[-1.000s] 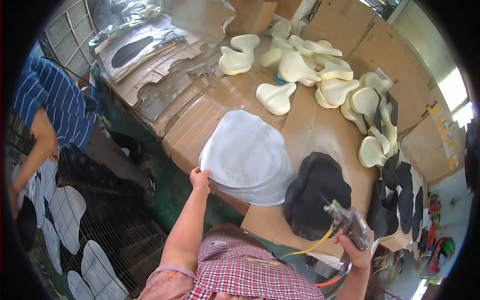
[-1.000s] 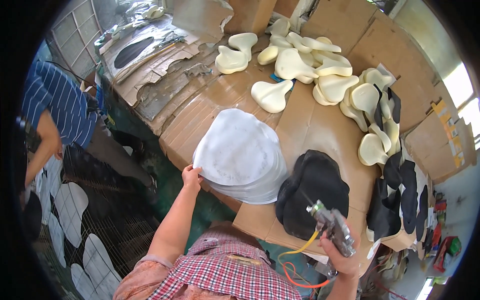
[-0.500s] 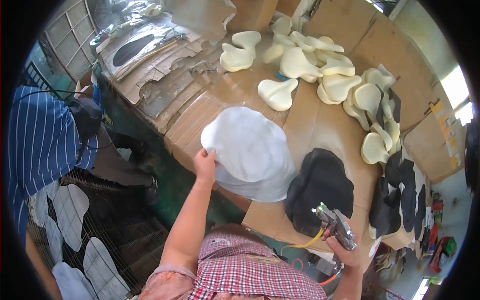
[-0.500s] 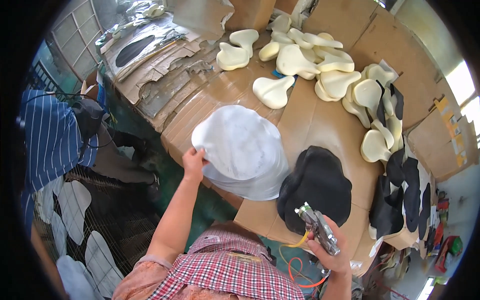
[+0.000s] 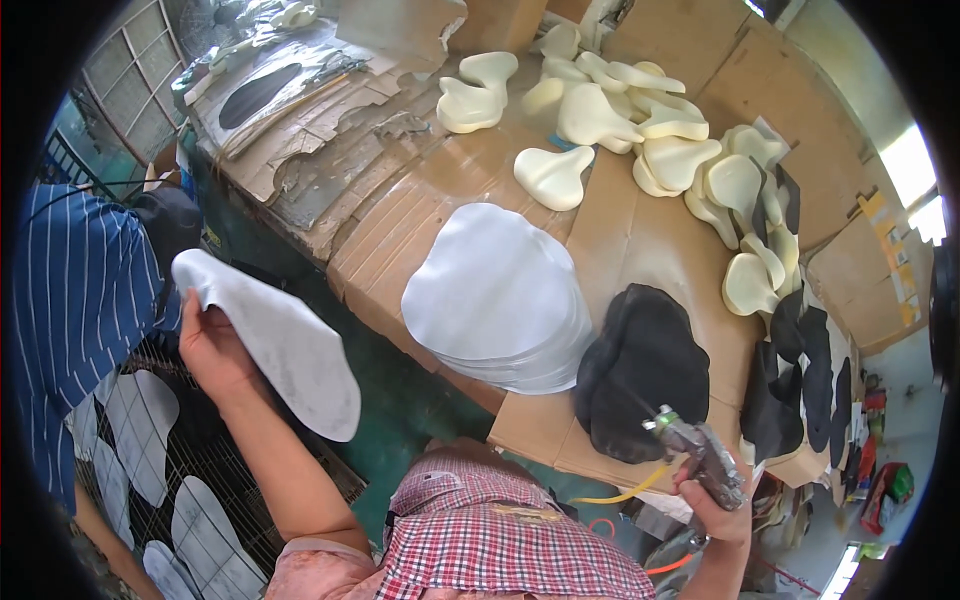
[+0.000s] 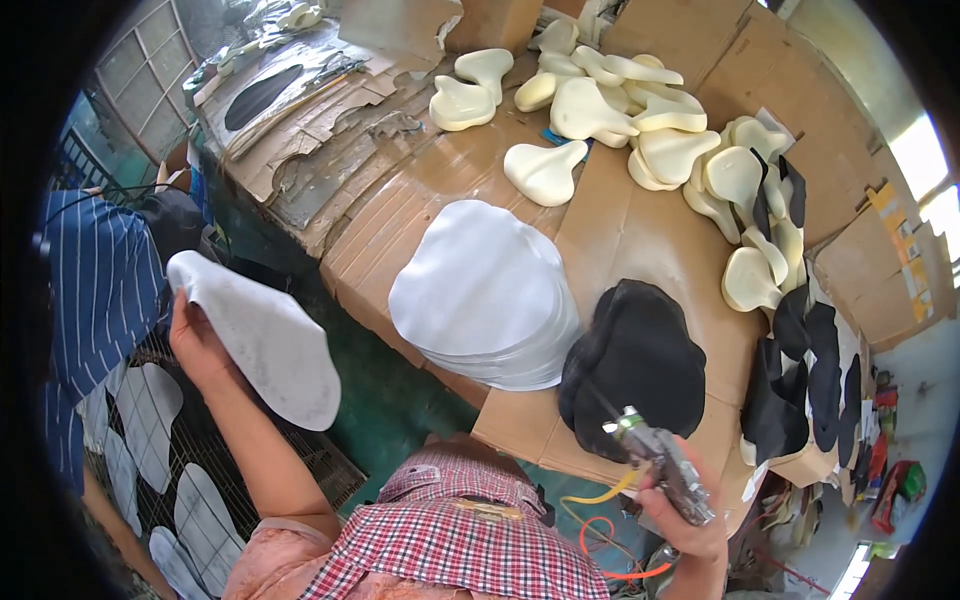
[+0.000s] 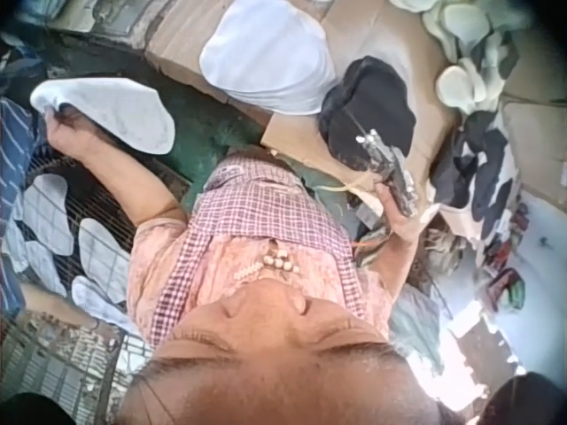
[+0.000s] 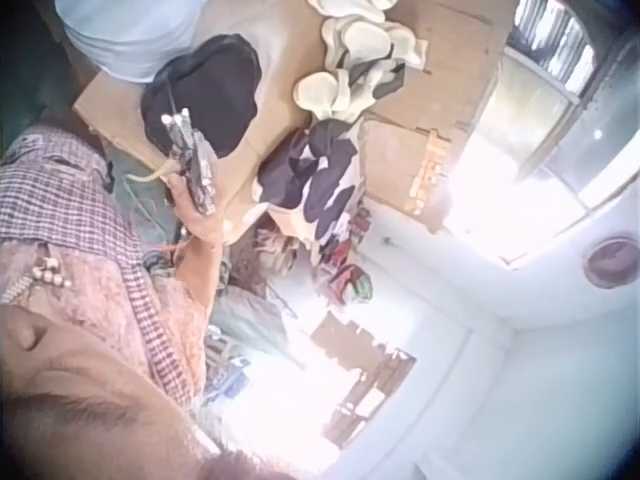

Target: Applying adhesive to bicycle seat covers using a spray gun and handing them to a coworker in a manufacturing facility.

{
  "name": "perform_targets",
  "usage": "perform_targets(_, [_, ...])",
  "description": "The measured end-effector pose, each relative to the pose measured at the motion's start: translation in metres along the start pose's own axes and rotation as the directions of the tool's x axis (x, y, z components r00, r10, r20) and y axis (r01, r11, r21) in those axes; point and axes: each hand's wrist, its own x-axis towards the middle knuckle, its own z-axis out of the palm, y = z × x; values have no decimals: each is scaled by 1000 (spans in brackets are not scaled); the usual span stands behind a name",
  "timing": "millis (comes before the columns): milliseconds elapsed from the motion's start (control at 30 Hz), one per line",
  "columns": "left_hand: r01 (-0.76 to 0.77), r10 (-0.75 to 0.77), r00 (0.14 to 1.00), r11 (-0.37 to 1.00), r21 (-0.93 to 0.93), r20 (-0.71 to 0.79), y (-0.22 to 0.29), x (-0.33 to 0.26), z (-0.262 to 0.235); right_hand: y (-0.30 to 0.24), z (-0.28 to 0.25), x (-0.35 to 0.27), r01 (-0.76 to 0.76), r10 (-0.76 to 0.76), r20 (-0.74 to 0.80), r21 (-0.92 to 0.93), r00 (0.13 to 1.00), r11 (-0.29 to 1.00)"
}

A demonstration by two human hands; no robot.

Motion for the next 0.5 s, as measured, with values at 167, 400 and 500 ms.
perform_targets(167, [-137, 137, 990, 991, 8, -30, 38, -1, -18, -16, -9, -16, -50, 46, -23, -282, 999, 958])
perform_targets(400, [-205, 203, 972, 979, -6, -115, 63, -6, -20, -5, 33, 5, 48, -27, 199, -98, 980, 994])
perform_targets(500, [-220, 219, 961, 975, 14, -166, 67, -5, -24, -4, 46, 21, 65, -62, 65, -54, 996, 996])
